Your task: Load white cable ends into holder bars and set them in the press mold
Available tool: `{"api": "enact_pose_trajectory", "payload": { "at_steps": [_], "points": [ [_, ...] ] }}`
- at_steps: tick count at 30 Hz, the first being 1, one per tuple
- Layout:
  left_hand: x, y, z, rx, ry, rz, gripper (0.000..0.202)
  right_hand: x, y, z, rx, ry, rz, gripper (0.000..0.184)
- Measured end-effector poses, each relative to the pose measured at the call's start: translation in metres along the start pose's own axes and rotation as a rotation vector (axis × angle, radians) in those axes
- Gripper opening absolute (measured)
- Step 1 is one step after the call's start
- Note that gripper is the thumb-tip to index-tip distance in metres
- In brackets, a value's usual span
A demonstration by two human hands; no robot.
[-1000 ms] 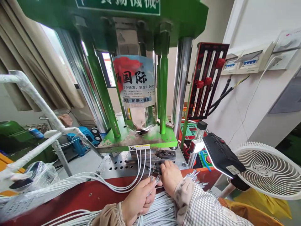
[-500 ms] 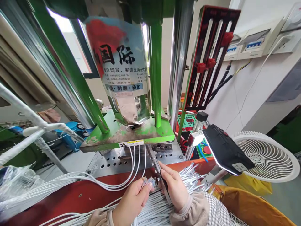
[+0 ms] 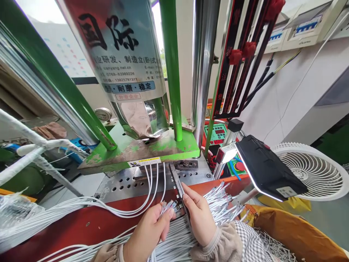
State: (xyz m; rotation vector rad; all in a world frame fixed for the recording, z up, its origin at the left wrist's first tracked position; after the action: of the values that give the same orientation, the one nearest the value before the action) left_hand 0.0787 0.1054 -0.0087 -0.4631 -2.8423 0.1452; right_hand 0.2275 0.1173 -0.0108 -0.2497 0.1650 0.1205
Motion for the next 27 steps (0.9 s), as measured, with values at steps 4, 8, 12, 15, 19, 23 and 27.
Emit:
{"api": "enact_pose_trajectory", "payload": {
  "at_steps": [4, 8, 12, 15, 19, 23, 27],
  "points": [
    [0.0, 0.0, 0.001, 0.01, 0.035, -0.016, 0.039, -0.005, -0.003, -0.005, 0.049, -0.138, -0.091, 0.061],
    [-0.001, 0.002, 0.006, 0.043, -0.034, -0.006, 0.044, -0.01, -0.005, -0.003, 0.084, -0.168, -0.076, 0.056],
    [0.001, 0.005, 0.006, 0.161, -0.337, 0.044, 0.052, -0.007, -0.004, 0.006, -0.038, 0.059, 0.142, 0.058],
    [0.006, 0.007, 0.002, 0.156, -0.344, 0.042, 0.051, -0.005, -0.004, 0.015, 0.004, 0.07, 0.207, 0.055],
    [0.007, 0.006, 0.002, 0.141, -0.329, 0.007, 0.049, -0.007, -0.007, 0.016, 0.049, 0.004, 0.204, 0.051],
    [0.004, 0.004, 0.006, 0.126, -0.319, -0.01, 0.05, -0.007, -0.011, 0.008, 0.064, -0.128, 0.138, 0.056],
    [0.004, 0.004, 0.004, 0.113, -0.348, 0.003, 0.051, -0.002, -0.009, 0.007, 0.11, -0.21, 0.153, 0.06]
  ]
}}
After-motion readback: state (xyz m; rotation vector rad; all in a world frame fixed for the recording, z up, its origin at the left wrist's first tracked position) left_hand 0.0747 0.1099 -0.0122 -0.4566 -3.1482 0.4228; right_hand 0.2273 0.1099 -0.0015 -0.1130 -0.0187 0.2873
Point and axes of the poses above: each hand's wrist, its own y-axis towards the middle knuckle, its own x-axis out of the back of the hand, z = x × y, the point moved 2 cm from there along y, towards the middle knuckle, and after that the axes turned 10 degrees about -x, right-handed, at the moved point
